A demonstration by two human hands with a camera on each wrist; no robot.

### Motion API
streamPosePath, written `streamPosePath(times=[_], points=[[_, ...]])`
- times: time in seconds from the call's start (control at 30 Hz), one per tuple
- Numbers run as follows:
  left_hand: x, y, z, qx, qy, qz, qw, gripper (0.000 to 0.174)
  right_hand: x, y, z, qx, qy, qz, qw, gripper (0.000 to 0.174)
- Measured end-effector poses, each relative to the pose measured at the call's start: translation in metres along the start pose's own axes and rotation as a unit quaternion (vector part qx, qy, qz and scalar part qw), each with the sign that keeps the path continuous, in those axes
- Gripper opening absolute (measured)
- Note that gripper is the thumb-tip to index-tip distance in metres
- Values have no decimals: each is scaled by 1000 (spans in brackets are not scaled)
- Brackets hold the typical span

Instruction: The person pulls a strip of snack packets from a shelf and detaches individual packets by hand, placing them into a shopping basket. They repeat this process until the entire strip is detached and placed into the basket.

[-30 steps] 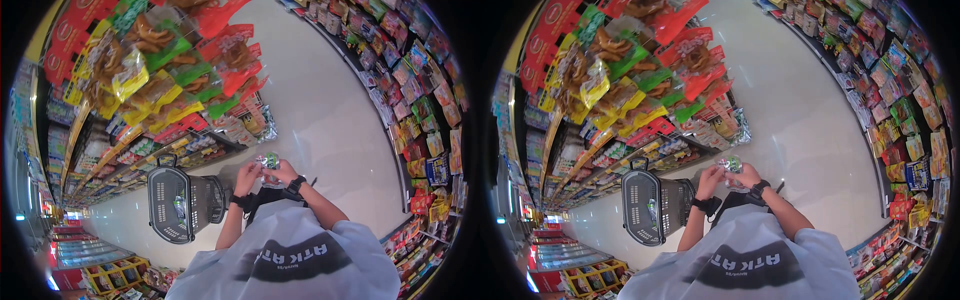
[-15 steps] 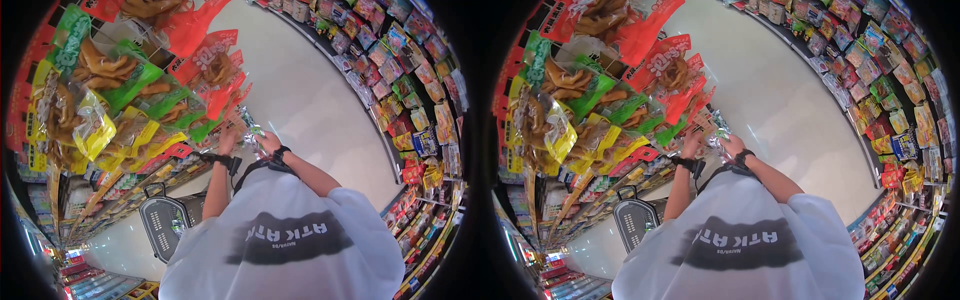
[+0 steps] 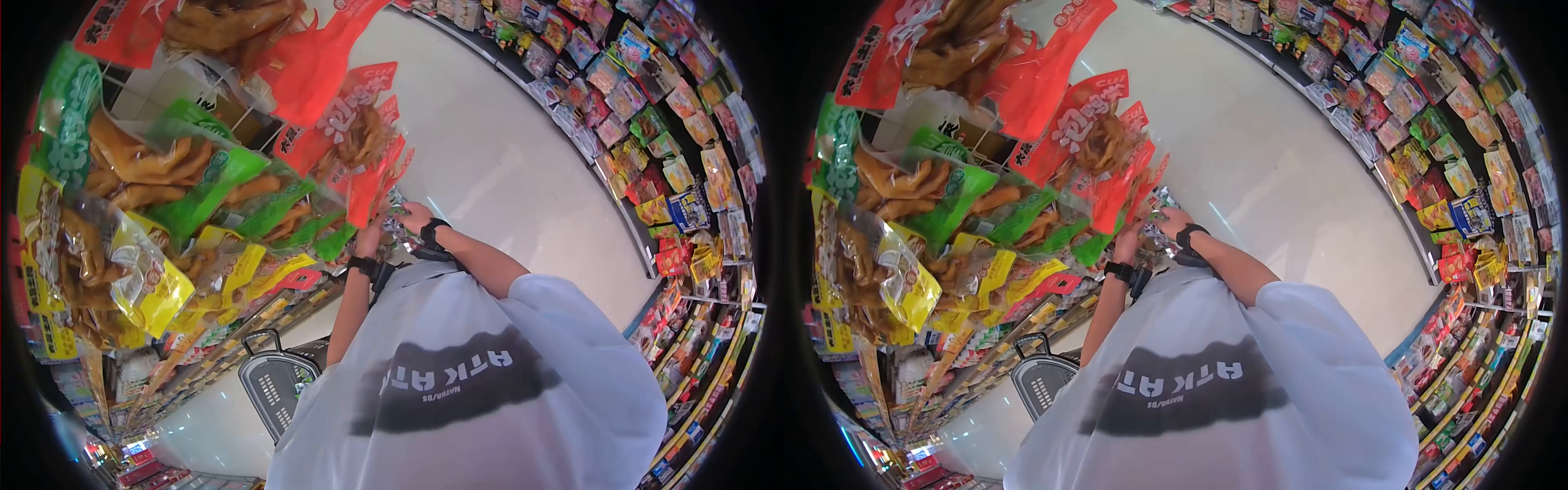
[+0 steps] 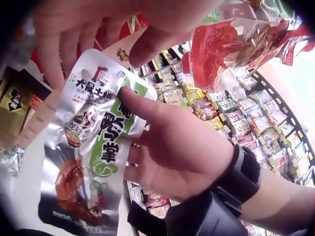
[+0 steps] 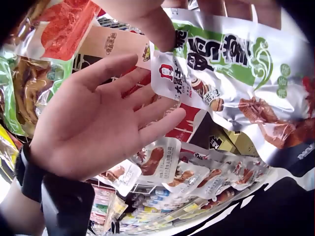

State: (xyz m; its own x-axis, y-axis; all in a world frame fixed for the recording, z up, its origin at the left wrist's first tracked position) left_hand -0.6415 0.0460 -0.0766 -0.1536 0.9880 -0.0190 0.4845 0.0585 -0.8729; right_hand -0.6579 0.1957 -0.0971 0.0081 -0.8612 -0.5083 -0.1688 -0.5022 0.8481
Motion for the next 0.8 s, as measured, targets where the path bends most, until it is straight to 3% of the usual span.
streamPosePath(times=[0.1, 0.27, 0.47, 0.8], points=[[0, -4, -3, 3, -9, 79, 997, 37, -2, 5, 2, 21, -7, 0, 1000, 42], [-7, 8, 11, 20, 6, 102, 995, 38, -2, 12, 2, 76, -12, 43, 996, 42], [-13, 24, 23, 1, 5, 101, 995, 35, -1, 9, 0, 28, -39, 0, 999, 39], [-1, 17, 4, -6, 36, 76, 996, 28, -3, -5, -11, 24, -23, -46, 998, 38]])
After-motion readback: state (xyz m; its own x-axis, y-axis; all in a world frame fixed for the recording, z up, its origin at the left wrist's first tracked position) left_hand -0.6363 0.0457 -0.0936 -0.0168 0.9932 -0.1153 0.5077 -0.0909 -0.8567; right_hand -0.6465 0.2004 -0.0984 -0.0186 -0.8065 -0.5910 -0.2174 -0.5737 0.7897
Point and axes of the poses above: each hand's wrist, its own z-axis towards the middle knuckle, its own x-axis out of the palm, y = z × x, the point moved 5 cm from there along z, towards the middle knuckle, and after that the axes turned 14 degrees about -y, right-handed, at the moved point
